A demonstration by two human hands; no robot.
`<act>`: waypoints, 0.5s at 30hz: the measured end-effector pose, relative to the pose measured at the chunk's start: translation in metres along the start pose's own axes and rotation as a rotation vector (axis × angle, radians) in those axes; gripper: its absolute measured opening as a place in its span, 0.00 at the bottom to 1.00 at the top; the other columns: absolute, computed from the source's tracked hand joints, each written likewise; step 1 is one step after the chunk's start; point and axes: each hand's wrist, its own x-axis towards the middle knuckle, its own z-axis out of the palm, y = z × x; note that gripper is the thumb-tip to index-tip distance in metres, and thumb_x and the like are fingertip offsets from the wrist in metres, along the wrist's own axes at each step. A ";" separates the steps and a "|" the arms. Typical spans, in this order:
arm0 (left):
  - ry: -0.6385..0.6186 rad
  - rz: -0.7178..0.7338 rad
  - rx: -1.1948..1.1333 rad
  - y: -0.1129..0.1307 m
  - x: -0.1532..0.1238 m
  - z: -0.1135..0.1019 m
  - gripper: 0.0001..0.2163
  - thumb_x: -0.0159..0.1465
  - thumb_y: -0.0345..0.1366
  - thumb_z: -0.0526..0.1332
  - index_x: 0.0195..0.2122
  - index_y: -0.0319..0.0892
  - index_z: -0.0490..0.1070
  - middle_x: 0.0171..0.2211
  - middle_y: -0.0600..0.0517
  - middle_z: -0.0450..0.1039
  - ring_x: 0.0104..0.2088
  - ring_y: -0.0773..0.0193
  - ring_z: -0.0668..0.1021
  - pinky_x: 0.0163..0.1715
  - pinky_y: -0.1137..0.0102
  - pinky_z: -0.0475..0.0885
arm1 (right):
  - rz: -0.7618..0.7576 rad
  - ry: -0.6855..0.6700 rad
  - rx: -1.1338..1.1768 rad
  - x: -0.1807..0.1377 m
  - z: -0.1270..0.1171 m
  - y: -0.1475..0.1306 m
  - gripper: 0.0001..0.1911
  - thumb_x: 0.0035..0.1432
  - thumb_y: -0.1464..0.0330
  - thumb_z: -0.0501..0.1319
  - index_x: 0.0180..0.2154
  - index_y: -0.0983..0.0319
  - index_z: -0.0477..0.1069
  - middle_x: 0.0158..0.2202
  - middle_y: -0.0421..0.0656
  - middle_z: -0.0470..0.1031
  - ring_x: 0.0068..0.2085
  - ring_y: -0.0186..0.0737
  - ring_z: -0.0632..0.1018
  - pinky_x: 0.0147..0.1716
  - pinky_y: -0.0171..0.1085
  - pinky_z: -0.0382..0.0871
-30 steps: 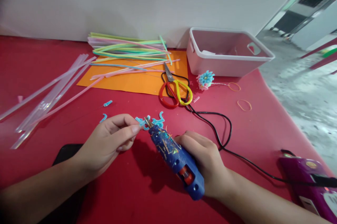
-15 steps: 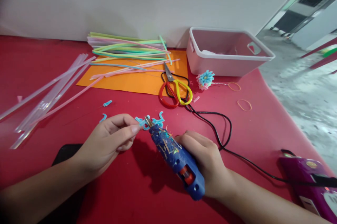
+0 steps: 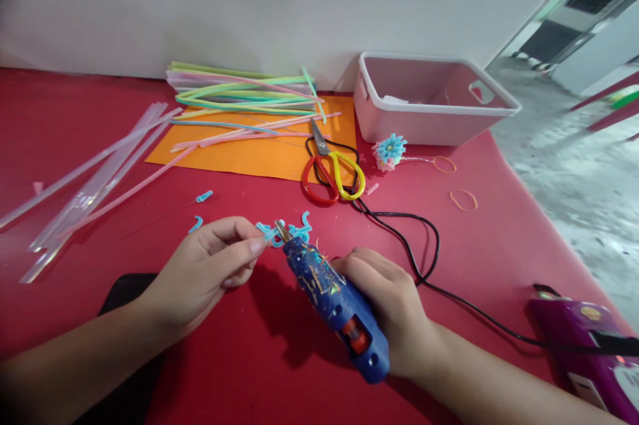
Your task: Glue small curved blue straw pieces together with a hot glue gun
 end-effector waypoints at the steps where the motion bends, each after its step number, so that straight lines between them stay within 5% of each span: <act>1: -0.002 0.001 0.001 0.000 0.000 0.000 0.08 0.57 0.33 0.68 0.25 0.40 0.70 0.17 0.62 0.62 0.17 0.79 0.58 0.17 0.77 0.50 | 0.005 0.002 -0.001 0.000 0.000 0.000 0.11 0.54 0.76 0.62 0.35 0.57 0.61 0.26 0.35 0.60 0.24 0.32 0.64 0.23 0.31 0.60; 15: -0.018 0.004 -0.015 -0.001 0.000 -0.002 0.08 0.58 0.33 0.67 0.25 0.40 0.70 0.17 0.62 0.62 0.17 0.79 0.58 0.17 0.77 0.50 | 0.017 -0.015 0.010 0.000 0.000 0.001 0.10 0.55 0.75 0.62 0.34 0.57 0.61 0.25 0.35 0.59 0.23 0.31 0.63 0.22 0.31 0.60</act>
